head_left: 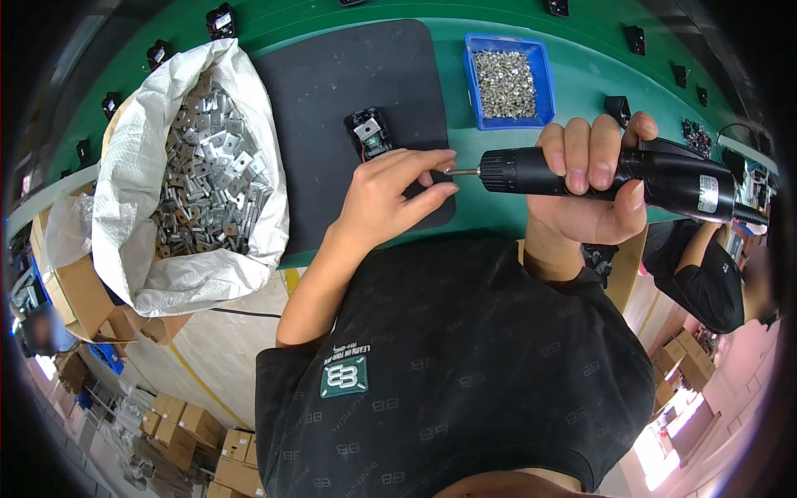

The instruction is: The recorder is assembling small electronic components on a production line using an electric screwdriver.

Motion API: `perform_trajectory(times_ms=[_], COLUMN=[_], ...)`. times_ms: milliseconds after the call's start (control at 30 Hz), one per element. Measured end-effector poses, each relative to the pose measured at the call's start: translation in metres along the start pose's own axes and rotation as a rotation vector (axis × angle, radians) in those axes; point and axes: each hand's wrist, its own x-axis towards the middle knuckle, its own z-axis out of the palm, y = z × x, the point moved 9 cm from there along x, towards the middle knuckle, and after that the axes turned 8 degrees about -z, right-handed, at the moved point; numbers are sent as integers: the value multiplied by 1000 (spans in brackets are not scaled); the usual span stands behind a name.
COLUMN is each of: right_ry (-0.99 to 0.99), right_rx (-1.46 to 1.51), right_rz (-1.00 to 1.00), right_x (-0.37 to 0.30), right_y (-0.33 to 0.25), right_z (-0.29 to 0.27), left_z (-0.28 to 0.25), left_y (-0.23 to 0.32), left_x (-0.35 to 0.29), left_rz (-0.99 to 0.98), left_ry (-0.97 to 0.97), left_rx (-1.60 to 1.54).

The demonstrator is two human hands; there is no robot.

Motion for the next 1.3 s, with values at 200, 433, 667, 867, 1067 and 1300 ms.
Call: perform_trajectory(times_ms=[200, 433, 667, 867, 1067, 1300], right_ry=[-13, -9, -16, -77, -127, -211], right_rx=[-18, -26, -43, -63, -50, -164], right_rz=[-8, 6, 17, 54, 77, 144], right_x=[-2, -5, -6, -10, -12, -8], right_y=[-1, 3, 5, 15, 19, 33], right_z=[1, -1, -1, -2, 3, 11], left_z=[3, -1, -5, -10, -11, -20], left_y=[-5, -1, 0, -1, 2, 3], left_x=[1, 2, 0, -5, -9, -13], left_rz=[-59, 9, 48, 56, 125, 198], left_ry=[-32, 20, 52, 86, 131, 200], left_rx=[-42, 27, 61, 188, 212, 297])
